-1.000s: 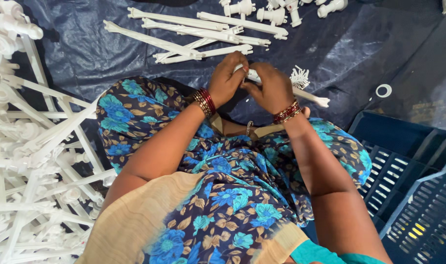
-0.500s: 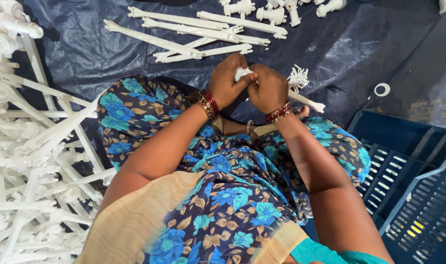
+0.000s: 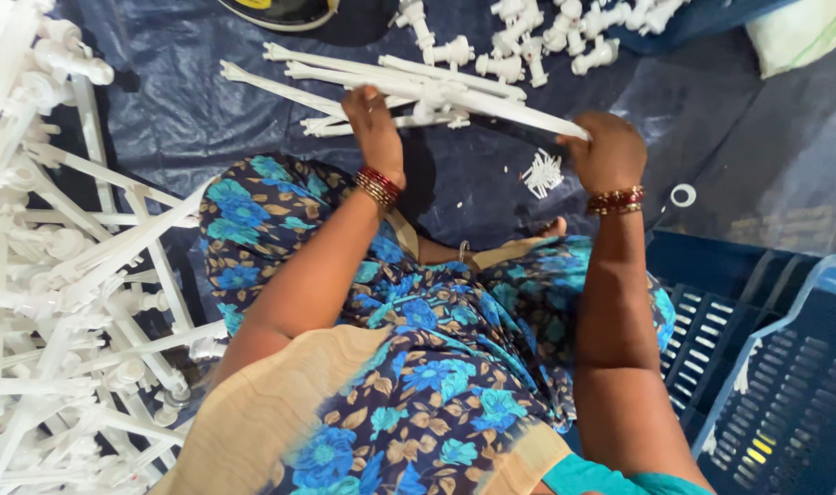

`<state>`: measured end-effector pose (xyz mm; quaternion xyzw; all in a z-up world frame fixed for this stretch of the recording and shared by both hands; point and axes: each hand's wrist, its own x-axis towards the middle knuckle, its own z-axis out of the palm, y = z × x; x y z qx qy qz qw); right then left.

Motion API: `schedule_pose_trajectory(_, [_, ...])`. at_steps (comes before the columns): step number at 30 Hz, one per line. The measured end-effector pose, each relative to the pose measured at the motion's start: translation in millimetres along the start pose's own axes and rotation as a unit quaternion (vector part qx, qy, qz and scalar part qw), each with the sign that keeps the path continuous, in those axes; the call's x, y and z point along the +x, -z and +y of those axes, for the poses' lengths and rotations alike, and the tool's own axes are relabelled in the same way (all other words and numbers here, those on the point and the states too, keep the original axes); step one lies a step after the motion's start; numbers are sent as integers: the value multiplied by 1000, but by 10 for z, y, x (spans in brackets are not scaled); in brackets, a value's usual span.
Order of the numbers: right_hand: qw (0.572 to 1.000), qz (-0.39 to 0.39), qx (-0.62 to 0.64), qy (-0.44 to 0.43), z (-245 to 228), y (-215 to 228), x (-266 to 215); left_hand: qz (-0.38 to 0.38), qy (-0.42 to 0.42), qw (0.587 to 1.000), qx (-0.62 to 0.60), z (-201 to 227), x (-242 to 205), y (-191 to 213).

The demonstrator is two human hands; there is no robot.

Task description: The person sits on a tarp and assembles white plastic components by hand. They pick up a long plastic rod and a smaller connector piece, then press them together to form a joint. The person repeats this process with multiple parts, placing the assembled units into a pile.

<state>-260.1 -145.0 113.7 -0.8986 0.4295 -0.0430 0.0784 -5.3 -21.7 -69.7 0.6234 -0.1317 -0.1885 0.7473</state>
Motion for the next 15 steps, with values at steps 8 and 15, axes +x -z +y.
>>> schedule_pose_trajectory(8, [912, 7, 303, 276, -838, -5, 485, -13, 350, 933, -89, -38, -484, -216])
schedule_pose_trajectory(15, [981, 2, 56, 184, -900, -1439, 1534, -20, 139, 988, -58, -172, -323, -232])
